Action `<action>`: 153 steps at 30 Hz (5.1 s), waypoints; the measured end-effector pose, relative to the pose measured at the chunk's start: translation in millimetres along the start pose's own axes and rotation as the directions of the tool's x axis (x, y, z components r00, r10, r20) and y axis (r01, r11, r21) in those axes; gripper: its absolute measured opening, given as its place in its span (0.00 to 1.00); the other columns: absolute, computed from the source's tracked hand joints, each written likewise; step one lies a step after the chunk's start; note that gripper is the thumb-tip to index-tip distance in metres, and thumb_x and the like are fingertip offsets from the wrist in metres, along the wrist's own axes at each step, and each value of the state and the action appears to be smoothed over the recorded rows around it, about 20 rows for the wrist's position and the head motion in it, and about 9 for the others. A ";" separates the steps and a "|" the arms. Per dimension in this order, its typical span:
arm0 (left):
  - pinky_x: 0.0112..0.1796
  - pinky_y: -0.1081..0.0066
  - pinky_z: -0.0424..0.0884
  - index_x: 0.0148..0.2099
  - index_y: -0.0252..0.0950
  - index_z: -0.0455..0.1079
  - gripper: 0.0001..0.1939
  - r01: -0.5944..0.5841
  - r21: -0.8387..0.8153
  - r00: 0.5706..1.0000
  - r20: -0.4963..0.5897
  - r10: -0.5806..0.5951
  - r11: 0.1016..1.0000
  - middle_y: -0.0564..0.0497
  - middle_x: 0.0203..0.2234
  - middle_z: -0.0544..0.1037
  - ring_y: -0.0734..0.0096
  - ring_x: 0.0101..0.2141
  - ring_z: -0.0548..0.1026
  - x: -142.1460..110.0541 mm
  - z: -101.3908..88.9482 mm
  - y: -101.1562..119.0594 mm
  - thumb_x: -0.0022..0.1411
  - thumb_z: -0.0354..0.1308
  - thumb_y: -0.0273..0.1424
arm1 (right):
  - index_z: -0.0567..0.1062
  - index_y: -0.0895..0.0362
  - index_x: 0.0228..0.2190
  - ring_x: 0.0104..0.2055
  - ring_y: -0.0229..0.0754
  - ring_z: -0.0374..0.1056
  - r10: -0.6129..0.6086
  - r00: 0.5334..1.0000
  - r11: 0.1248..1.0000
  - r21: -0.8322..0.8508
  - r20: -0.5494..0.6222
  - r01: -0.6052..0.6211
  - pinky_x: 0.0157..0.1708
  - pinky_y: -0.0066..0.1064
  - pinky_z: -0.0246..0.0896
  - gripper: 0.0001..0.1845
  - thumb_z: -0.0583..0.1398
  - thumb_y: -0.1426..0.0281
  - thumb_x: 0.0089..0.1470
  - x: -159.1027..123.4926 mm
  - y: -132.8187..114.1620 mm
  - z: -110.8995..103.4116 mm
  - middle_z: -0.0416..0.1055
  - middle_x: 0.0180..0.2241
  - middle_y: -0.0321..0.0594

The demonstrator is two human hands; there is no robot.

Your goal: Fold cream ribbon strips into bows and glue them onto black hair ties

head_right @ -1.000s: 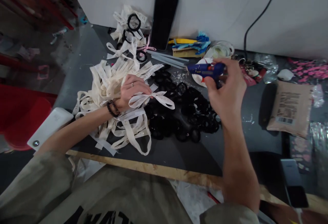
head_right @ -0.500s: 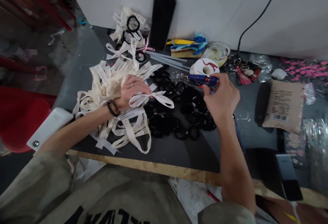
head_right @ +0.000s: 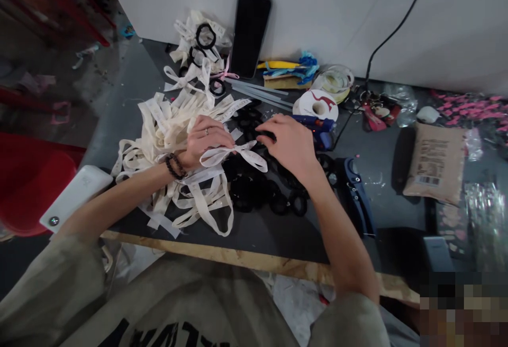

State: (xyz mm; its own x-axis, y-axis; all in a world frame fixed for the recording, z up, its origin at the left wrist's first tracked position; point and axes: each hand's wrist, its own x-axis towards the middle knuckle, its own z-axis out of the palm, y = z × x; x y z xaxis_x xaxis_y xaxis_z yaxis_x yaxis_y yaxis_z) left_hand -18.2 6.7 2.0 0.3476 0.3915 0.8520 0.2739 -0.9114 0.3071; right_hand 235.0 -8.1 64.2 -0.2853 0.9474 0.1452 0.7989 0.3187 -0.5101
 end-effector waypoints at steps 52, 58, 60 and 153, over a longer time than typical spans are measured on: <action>0.42 0.57 0.78 0.43 0.47 0.82 0.29 0.028 -0.022 1.000 -0.006 -0.028 0.999 0.53 0.29 0.88 0.64 0.37 0.84 -4.6 2.3 -0.4 0.86 0.44 0.53 | 0.82 0.48 0.32 0.24 0.49 0.76 0.235 0.951 0.937 0.214 0.202 -0.277 0.36 0.45 0.73 0.08 0.70 0.60 0.62 2.8 0.0 -55.1 0.79 0.26 0.36; 0.44 0.58 0.77 0.45 0.46 0.82 0.29 0.018 0.020 1.000 0.018 -0.018 1.000 0.52 0.31 0.88 0.64 0.39 0.85 -6.6 0.8 -0.1 0.87 0.43 0.51 | 0.78 0.48 0.30 0.22 0.45 0.73 0.220 0.946 0.867 0.397 0.238 -0.301 0.29 0.42 0.71 0.11 0.71 0.58 0.60 0.4 -2.9 -45.2 0.81 0.29 0.37; 0.44 0.58 0.77 0.45 0.47 0.82 0.28 0.037 0.008 0.999 0.037 -0.037 0.999 0.52 0.31 0.89 0.63 0.39 0.85 -8.6 0.3 -0.7 0.86 0.44 0.51 | 0.78 0.48 0.31 0.24 0.46 0.74 0.206 0.947 0.834 0.461 0.246 -0.302 0.31 0.44 0.74 0.12 0.71 0.57 0.60 0.6 -6.2 -43.2 0.82 0.31 0.39; 0.45 0.54 0.81 0.44 0.46 0.81 0.20 0.064 -0.013 0.995 0.071 -0.063 0.998 0.52 0.34 0.89 0.60 0.40 0.84 1.2 -5.4 2.4 0.84 0.55 0.49 | 0.79 0.50 0.41 0.35 0.50 0.81 0.143 0.966 0.823 0.515 0.217 -0.238 0.37 0.39 0.73 0.24 0.79 0.54 0.48 -3.8 -35.0 -15.1 0.83 0.30 0.36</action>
State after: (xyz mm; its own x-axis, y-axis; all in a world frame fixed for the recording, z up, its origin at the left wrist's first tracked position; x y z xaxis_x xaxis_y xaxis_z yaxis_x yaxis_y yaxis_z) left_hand -22.1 4.3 6.1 0.3923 0.4563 0.7987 0.2839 -0.8860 0.3667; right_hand 216.1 -22.5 94.3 -0.2760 0.9540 -0.1169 0.4527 0.0218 -0.8914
